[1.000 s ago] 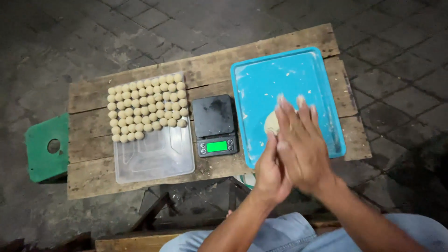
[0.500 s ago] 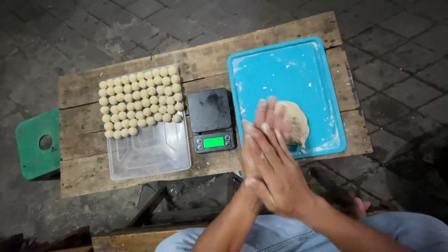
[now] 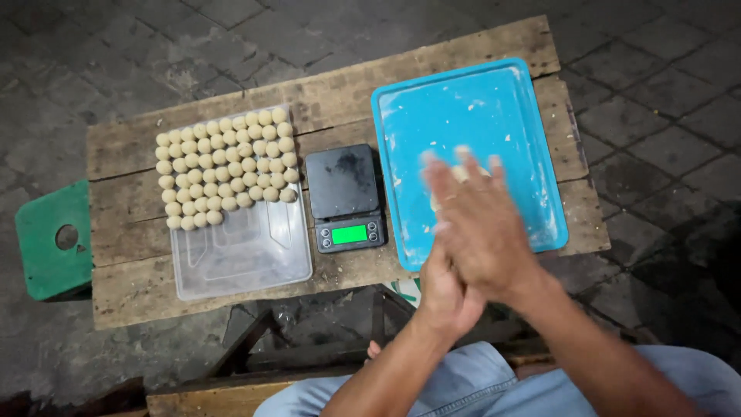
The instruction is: The person is portioning dough by weight and shaping it into small uniform balls.
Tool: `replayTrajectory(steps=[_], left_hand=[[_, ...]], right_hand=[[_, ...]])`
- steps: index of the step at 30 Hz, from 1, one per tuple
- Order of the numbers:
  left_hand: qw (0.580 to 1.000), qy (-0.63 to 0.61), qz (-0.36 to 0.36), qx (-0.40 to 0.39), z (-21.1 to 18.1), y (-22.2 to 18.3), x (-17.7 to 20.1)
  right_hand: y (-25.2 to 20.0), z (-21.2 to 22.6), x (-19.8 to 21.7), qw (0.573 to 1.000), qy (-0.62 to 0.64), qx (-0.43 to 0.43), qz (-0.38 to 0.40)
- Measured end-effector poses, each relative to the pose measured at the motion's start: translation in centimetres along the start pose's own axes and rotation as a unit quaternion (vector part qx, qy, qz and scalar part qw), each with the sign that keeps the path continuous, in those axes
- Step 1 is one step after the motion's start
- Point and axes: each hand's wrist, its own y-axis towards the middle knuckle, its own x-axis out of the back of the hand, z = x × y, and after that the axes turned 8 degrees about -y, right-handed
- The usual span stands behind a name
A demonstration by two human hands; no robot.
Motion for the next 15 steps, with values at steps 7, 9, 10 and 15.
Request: replayTrajectory(steps=[7, 9, 10, 15], left_hand=[[0.978, -0.041, 0.183, -0.095, -4.1, 2.7, -0.7], [0.982, -0.02, 0.178, -0.065, -2.8, 1.6, -0.9], [0.981, -0.019, 0.181, -0.067, -2.4, 1.1, -1.2], [0.976, -0.056, 0.209, -0.019, -3.2, 1.8, -2.4]], right_hand=[[-2.3, 4.7, -0.8, 0.991, 0.124, 0.04, 0.018], [-0.2, 3.8, -1.3, 0.994, 0.094, 0.056, 0.03], [-0.1, 2.9, -0.7, 0.994, 0.093, 0.059, 0.027], [-2.9, 2.4, 0.2, 0.997, 0.069, 0.01, 0.025]])
